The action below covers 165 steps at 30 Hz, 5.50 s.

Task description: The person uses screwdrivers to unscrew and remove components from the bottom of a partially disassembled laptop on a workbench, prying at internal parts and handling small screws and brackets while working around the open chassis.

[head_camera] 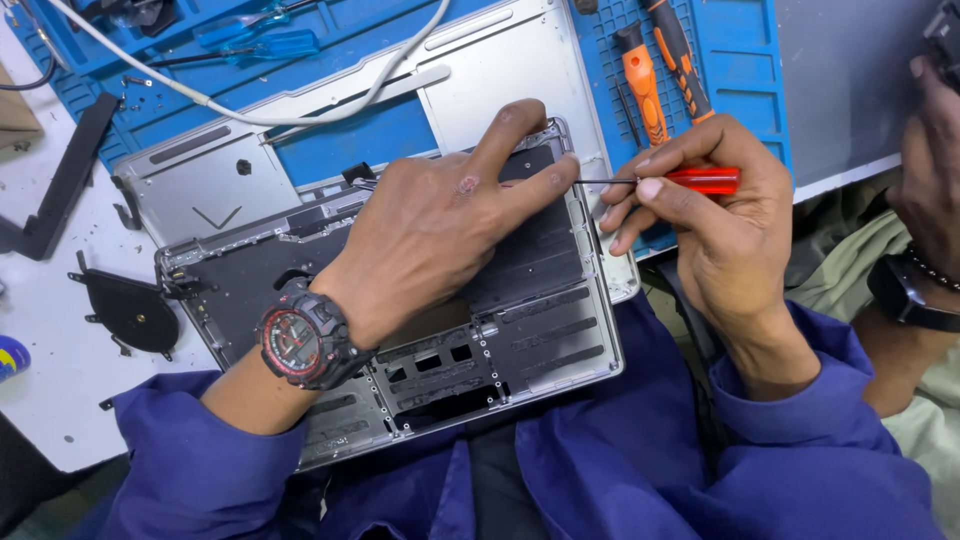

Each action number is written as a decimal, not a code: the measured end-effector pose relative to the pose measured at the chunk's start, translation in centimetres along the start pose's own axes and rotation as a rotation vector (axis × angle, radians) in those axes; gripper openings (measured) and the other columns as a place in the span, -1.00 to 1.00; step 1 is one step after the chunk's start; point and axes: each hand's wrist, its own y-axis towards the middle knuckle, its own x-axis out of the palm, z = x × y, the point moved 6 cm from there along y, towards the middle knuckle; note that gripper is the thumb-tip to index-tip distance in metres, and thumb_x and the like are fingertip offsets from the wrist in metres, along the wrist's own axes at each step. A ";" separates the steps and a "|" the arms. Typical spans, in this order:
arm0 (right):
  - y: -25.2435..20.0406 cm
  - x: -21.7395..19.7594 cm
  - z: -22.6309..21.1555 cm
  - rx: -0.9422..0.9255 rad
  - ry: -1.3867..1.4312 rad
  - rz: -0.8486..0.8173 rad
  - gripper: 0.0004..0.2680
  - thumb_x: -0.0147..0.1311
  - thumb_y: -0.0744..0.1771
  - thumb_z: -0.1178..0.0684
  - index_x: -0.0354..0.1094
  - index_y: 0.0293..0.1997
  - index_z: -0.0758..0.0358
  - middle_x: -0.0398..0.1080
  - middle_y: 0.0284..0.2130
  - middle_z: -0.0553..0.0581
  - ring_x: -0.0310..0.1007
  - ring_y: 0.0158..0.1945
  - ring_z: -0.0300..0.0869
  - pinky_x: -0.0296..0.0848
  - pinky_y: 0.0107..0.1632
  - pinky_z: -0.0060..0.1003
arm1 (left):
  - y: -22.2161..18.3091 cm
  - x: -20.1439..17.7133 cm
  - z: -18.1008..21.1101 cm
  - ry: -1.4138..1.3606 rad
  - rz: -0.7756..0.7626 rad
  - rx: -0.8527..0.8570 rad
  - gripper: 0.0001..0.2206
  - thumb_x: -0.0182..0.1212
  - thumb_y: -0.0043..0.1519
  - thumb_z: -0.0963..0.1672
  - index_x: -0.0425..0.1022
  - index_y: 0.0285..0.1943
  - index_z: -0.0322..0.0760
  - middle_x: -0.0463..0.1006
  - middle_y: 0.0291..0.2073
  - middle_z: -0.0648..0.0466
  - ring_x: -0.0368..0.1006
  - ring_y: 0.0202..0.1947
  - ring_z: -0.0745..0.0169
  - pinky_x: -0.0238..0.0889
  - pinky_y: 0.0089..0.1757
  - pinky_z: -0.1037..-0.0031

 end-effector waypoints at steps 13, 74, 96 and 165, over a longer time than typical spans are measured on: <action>-1.3 0.8 -2.5 -0.288 -0.338 -0.004 -0.93 -0.03 0.39 0.44 0.16 -0.17 0.53 0.41 -0.26 0.52 0.61 -0.27 0.15 0.67 -0.25 -0.21 | -0.2 -0.4 -0.1 -0.086 -0.003 0.001 -0.50 0.11 0.13 -0.32 0.32 0.24 -0.02 0.24 0.31 -0.07 0.33 -0.73 0.05 0.05 -0.75 0.26; -1.5 0.5 -1.2 -0.201 -0.277 -0.005 -0.92 0.00 0.42 0.30 0.15 -0.10 0.42 0.36 -0.30 0.44 0.57 -0.28 0.11 0.63 -0.33 -0.22 | -4.9 -6.8 1.0 0.388 0.290 -0.084 -0.78 0.10 0.39 -0.21 0.55 0.10 0.00 0.60 0.04 0.25 0.20 -0.63 0.51 -0.02 -0.57 0.61; -2.8 11.5 -6.4 -0.676 -0.835 -0.355 -0.92 0.08 0.42 0.48 0.40 0.00 0.67 0.51 -0.14 0.50 0.59 -0.07 0.15 0.59 0.03 -0.13 | -13.7 -2.8 -2.4 0.437 0.224 -0.300 -0.70 0.14 0.16 -0.29 0.52 0.05 -0.19 0.50 -0.06 0.19 0.15 -0.74 0.54 -0.04 -0.69 0.59; -0.4 18.0 0.4 -0.768 -1.428 -0.398 -0.95 -0.10 0.39 0.31 0.23 -0.10 0.36 0.24 -0.20 0.25 0.28 -0.39 0.11 0.18 -0.49 -0.05 | -15.7 -3.1 -2.4 0.385 0.264 -0.406 -0.79 0.26 0.09 -0.25 0.40 -0.41 0.01 0.46 -0.29 0.18 0.24 -0.78 0.53 -0.01 -0.69 0.54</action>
